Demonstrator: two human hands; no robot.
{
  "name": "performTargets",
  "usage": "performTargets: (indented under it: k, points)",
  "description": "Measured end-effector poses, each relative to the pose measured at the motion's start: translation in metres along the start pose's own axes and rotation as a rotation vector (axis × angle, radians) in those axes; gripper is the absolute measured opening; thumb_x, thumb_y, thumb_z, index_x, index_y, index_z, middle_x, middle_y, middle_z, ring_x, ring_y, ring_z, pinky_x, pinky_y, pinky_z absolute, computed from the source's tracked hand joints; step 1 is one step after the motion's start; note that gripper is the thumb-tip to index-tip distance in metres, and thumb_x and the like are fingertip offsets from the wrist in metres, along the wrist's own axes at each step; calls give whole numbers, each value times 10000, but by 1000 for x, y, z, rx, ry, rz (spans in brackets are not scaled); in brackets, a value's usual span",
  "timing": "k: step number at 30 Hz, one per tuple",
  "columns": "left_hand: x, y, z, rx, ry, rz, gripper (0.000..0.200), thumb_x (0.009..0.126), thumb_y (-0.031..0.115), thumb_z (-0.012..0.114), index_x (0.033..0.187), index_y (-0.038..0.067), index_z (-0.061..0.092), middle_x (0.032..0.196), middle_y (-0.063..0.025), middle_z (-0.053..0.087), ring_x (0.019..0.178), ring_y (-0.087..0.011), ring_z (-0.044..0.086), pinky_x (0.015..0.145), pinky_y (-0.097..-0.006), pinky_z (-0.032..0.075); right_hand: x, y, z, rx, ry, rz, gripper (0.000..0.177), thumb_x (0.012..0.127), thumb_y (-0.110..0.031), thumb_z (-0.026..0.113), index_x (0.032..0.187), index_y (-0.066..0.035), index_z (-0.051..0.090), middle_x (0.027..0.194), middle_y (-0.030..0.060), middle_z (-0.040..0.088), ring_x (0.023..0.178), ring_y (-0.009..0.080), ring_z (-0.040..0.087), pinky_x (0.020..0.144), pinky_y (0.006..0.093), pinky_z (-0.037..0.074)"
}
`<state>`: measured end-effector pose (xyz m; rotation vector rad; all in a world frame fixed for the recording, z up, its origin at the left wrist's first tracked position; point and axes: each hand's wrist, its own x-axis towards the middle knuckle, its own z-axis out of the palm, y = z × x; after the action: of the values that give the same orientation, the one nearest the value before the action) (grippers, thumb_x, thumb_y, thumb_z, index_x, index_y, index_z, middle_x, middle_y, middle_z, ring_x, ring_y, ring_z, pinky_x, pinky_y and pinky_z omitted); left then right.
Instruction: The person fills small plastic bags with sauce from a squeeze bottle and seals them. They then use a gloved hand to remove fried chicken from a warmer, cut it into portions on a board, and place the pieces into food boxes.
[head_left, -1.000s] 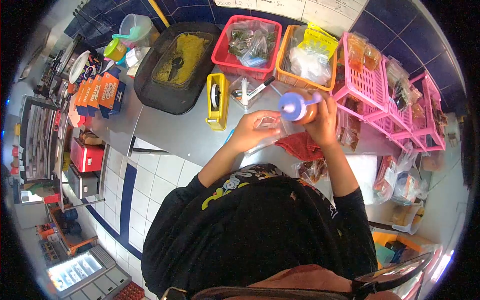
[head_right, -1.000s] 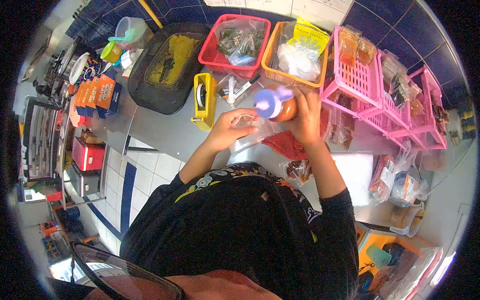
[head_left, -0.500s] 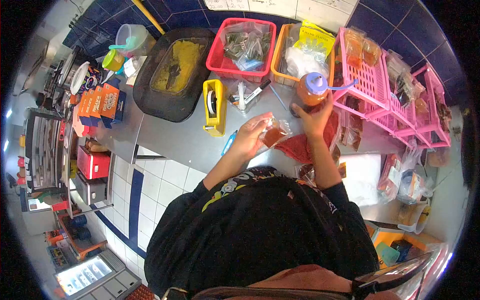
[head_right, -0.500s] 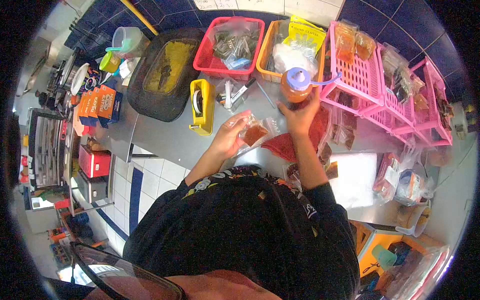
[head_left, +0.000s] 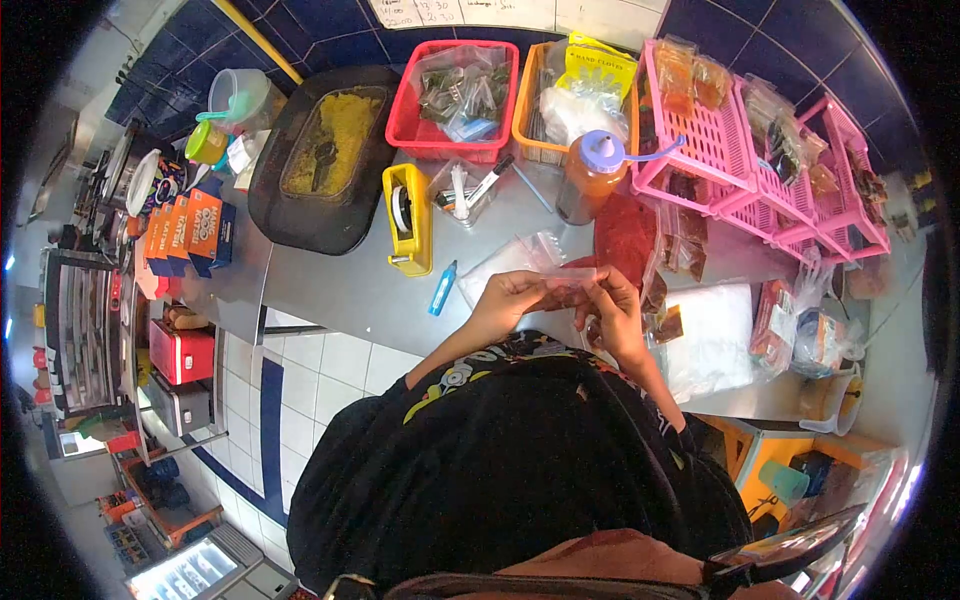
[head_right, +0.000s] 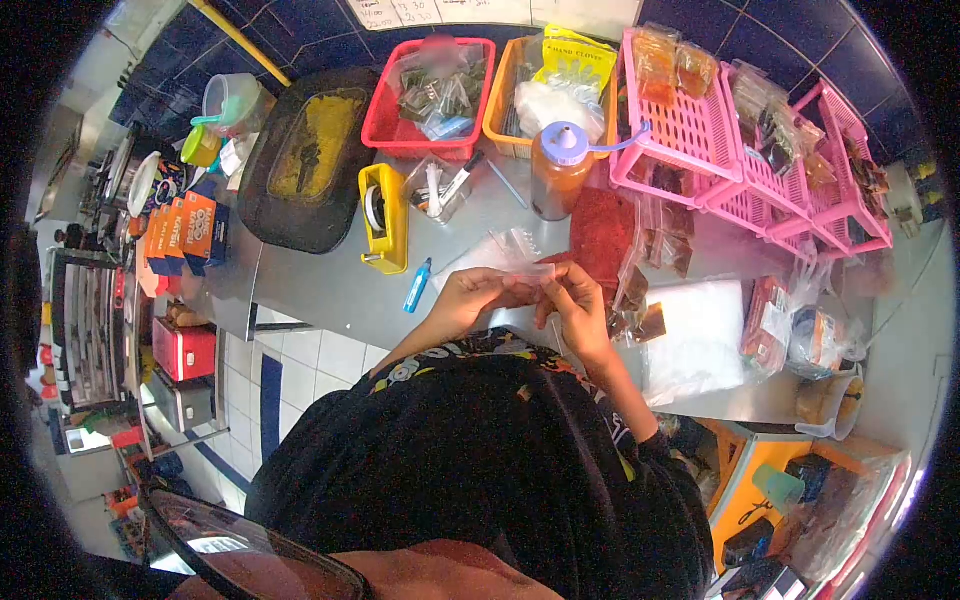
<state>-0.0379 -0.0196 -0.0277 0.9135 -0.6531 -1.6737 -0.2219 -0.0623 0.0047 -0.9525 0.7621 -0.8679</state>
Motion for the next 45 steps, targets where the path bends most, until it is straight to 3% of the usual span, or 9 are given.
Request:
performTargets:
  k: [7, 13, 23, 29, 32, 34, 40, 43, 45]
  points:
    - [-6, -4, -3, -63, -21, 43, 150, 923, 65, 556, 997, -44, 629, 962, -111, 669, 887, -162, 638, 824, -290, 516, -4, 9, 5, 6, -19, -84, 78, 939, -80, 522, 884, -37, 555, 727, 27, 568, 542, 83, 506, 468, 232, 422]
    - [-13, 12, 3, 279, 6, 142, 133, 902, 58, 594, 985, -40, 628, 951, -97, 670, 838, -131, 634, 777, -265, 508, -5, 6, 9, -92, -88, -99, 56, 922, -69, 559, 880, -32, 560, 697, 8, 563, 550, 67, 504, 479, 215, 412]
    - [-17, 11, 6, 259, -77, 126, 102, 894, 36, 600, 970, -30, 617, 957, -86, 669, 872, -109, 630, 790, -246, 511, -11, 9, 7, -149, -119, -63, 45, 922, -59, 558, 909, -23, 582, 714, 2, 586, 570, 50, 513, 483, 205, 418]
    - [-19, 15, 4, 354, -145, 51, 95, 885, 54, 622, 948, -17, 625, 917, -70, 673, 843, -87, 618, 762, -230, 496, -17, -18, 7, -196, -213, 131, 47, 904, -42, 575, 869, -12, 578, 685, 11, 572, 517, 65, 512, 440, 212, 400]
    - [-21, 13, 2, 465, -176, -4, 125, 884, 94, 636, 955, -8, 646, 905, -49, 675, 839, -81, 609, 760, -228, 483, -14, -18, -9, -413, -315, 53, 57, 884, -33, 603, 834, -11, 587, 646, -2, 566, 534, 63, 540, 465, 198, 417]
    - [-22, 12, 2, 616, -217, 0, 179, 901, 137, 623, 992, -14, 658, 943, -74, 684, 884, -96, 616, 778, -242, 494, -17, -20, -16, -474, -290, 28, 48, 848, -21, 637, 812, 2, 616, 681, 16, 578, 553, 63, 534, 472, 202, 410]
    - [-24, 19, 4, 355, -329, -86, 315, 964, 210, 519, 1172, -8, 612, 1045, -101, 670, 972, -152, 620, 891, -289, 462, -16, -56, -65, -633, -97, 70, 9, 818, -7, 639, 817, 1, 643, 683, 22, 618, 634, 59, 576, 530, 215, 434]
    - [-22, 11, -13, 446, -151, -9, 296, 970, 186, 496, 1119, -35, 625, 1033, -116, 670, 981, -169, 620, 918, -291, 454, -8, -86, -84, -967, 214, -142, 110, 783, -37, 689, 888, -33, 657, 621, -34, 536, 573, 49, 496, 525, 217, 396]
    - [-21, 6, -17, 487, -26, 18, 275, 964, 167, 498, 1093, -37, 630, 1007, -114, 670, 979, -163, 613, 919, -280, 449, 2, -85, -65, -918, 285, -273, 175, 765, -66, 718, 928, -52, 656, 632, -40, 520, 569, 45, 473, 522, 215, 381]
